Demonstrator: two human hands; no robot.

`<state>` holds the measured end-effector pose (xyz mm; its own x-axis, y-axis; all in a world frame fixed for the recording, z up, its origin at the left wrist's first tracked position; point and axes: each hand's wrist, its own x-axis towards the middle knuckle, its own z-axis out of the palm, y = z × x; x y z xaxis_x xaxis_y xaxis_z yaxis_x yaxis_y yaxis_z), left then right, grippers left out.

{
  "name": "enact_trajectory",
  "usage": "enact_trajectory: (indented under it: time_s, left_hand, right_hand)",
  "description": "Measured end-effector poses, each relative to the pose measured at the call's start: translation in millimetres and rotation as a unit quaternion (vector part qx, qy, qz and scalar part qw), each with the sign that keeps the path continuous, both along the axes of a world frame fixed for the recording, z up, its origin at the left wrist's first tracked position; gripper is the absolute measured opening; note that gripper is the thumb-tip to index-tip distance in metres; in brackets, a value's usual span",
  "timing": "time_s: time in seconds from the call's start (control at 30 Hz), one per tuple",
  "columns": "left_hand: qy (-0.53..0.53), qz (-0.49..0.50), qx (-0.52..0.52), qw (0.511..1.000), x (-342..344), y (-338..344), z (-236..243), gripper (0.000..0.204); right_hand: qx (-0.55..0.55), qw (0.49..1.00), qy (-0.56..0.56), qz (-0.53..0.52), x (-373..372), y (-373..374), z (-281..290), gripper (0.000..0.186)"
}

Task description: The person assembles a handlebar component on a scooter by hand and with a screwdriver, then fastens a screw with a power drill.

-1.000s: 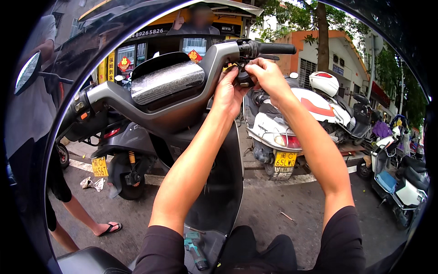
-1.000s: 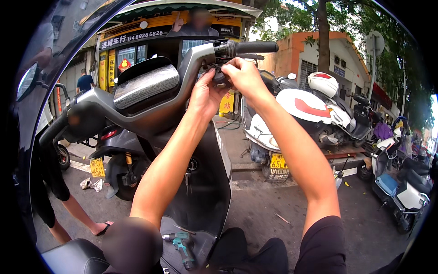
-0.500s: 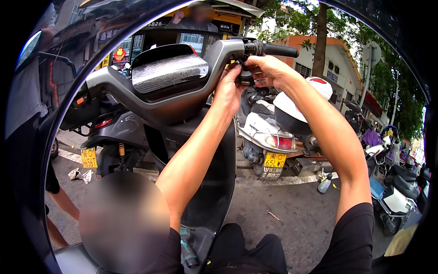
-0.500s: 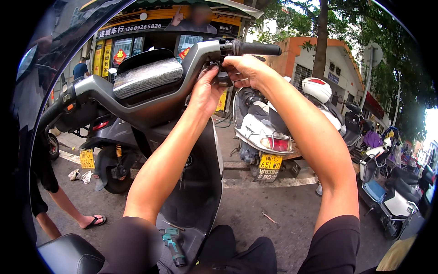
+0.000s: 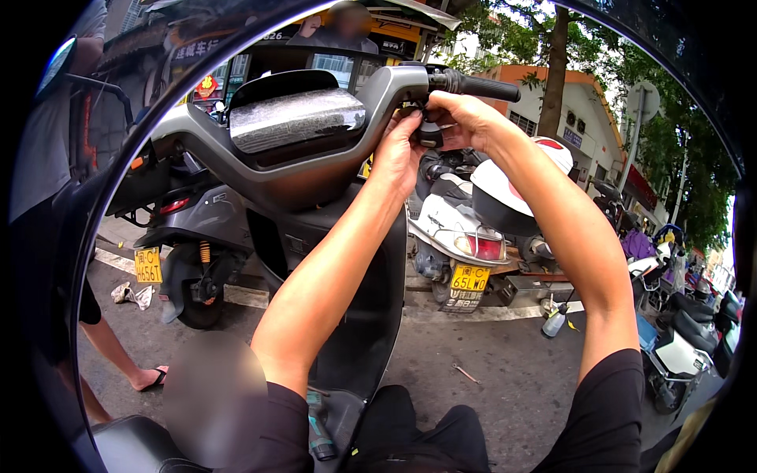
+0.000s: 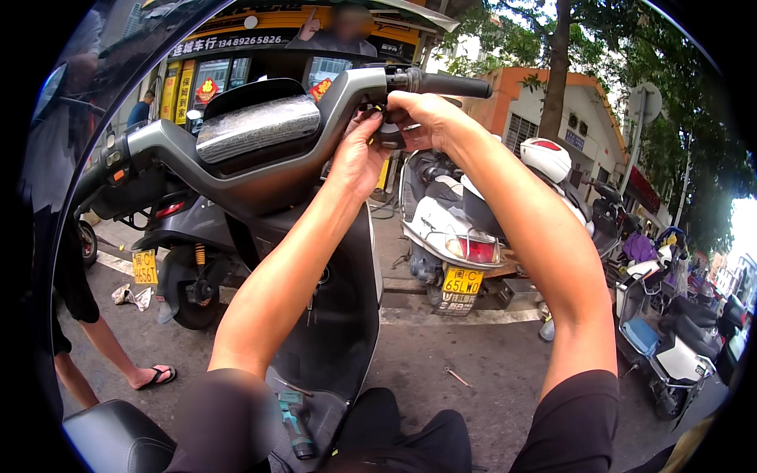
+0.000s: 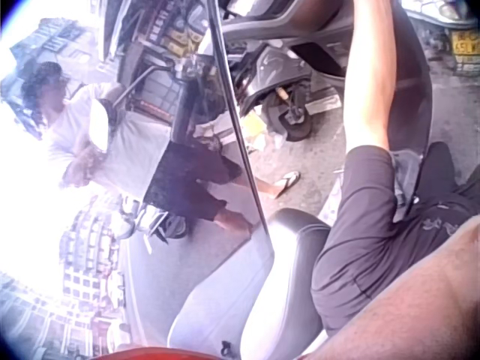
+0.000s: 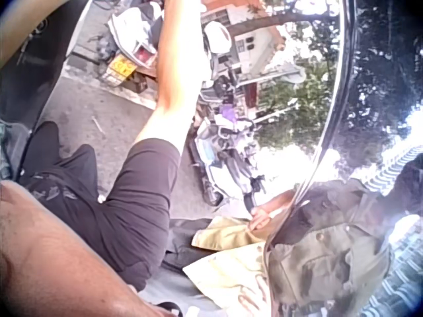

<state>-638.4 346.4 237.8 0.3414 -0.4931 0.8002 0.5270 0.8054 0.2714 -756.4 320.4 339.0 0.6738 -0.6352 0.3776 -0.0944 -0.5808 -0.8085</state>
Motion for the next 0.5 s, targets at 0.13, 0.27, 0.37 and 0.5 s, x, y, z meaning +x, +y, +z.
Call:
enact_trajectory:
  time_s: [0.13,0.27,0.37,0.5]
  left_hand:
    - [0.014,-0.002,-0.009,1.0,-4,0,0,0.016]
    - [0.023,0.0,-0.003,1.0,-6,5,3,0.016]
    - [0.038,-0.026,0.0,0.999,-7,5,7,0.017]
    - [0.036,-0.026,0.009,0.999,-8,3,10,0.017]
  right_hand:
    - [0.009,0.999,-0.036,-0.003,4,0,-2,0.032]
    - [0.02,0.998,-0.062,-0.009,8,4,-4,0.027]
    - [0.024,0.997,-0.07,-0.028,9,6,-5,0.025]
    - [0.037,0.995,-0.091,-0.009,12,3,-6,0.024]
